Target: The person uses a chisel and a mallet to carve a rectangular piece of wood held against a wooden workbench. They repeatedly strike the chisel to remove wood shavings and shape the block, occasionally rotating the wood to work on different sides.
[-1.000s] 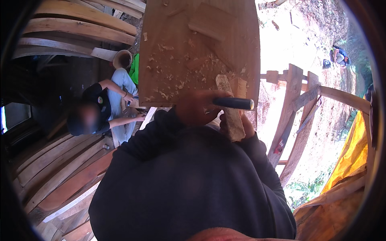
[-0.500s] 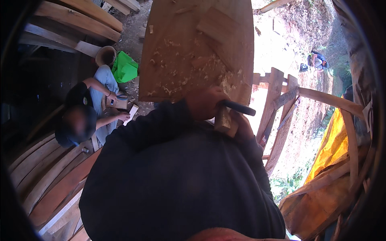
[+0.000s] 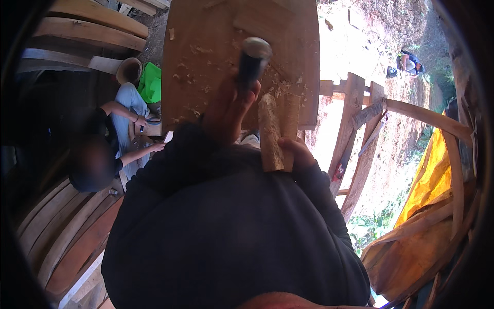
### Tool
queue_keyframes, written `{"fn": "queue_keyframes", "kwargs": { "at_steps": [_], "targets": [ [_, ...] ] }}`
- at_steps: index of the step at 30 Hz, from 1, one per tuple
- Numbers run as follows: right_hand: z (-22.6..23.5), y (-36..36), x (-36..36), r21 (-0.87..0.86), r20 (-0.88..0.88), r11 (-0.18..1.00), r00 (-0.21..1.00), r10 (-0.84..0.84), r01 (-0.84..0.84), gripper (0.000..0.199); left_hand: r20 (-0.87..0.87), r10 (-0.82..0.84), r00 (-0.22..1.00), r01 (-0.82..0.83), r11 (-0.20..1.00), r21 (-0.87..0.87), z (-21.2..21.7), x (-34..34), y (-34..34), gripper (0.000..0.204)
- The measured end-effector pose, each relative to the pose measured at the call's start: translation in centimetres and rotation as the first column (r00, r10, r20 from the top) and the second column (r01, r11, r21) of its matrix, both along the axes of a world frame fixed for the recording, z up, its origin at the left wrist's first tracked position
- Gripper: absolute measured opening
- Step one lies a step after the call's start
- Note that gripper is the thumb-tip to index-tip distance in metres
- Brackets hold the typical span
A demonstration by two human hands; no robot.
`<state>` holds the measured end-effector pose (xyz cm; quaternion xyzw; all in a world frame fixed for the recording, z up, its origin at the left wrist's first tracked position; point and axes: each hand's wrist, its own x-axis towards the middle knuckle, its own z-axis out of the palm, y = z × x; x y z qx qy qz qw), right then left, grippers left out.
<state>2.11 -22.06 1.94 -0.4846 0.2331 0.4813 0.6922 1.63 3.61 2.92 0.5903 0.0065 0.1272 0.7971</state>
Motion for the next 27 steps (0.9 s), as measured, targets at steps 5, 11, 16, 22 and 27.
{"fn": "queue_keyframes", "kwargs": {
  "at_steps": [5, 11, 16, 22, 27],
  "targets": [
    [-1.6, -2.6, 2.6, -0.004, -0.059, 0.993, 0.992, 0.114, -0.115, 0.055, 0.219, 0.015, 0.976, 0.035, 0.974, -0.225, 1.3, 3.8, 0.3, 0.030],
    [-1.1, -3.4, 4.7, 0.137, -0.054, 0.973, 0.980, 0.194, -0.185, 0.057, 0.024, -0.007, 1.000, 0.007, 1.000, 0.006, 0.1, 3.1, -2.9, 0.031],
    [-2.0, -3.9, 5.0, 0.144, -0.051, 0.966, 0.973, 0.225, -0.215, 0.059, -0.164, -0.011, 0.986, 0.021, 0.998, 0.062, 0.0, 2.1, -4.4, 0.030],
    [-1.0, -3.1, 4.1, 0.162, -0.083, 0.981, 0.989, 0.120, -0.106, 0.056, -0.054, 0.008, 0.999, -0.007, 1.000, 0.021, -1.0, 3.5, -2.3, 0.036],
    [-0.2, -2.6, 3.5, 0.144, -0.098, 0.988, 0.993, 0.068, -0.054, 0.052, 0.034, -0.076, 0.997, 0.082, 0.964, -0.252, -2.4, 4.2, -3.3, 0.033]
  ]
}}
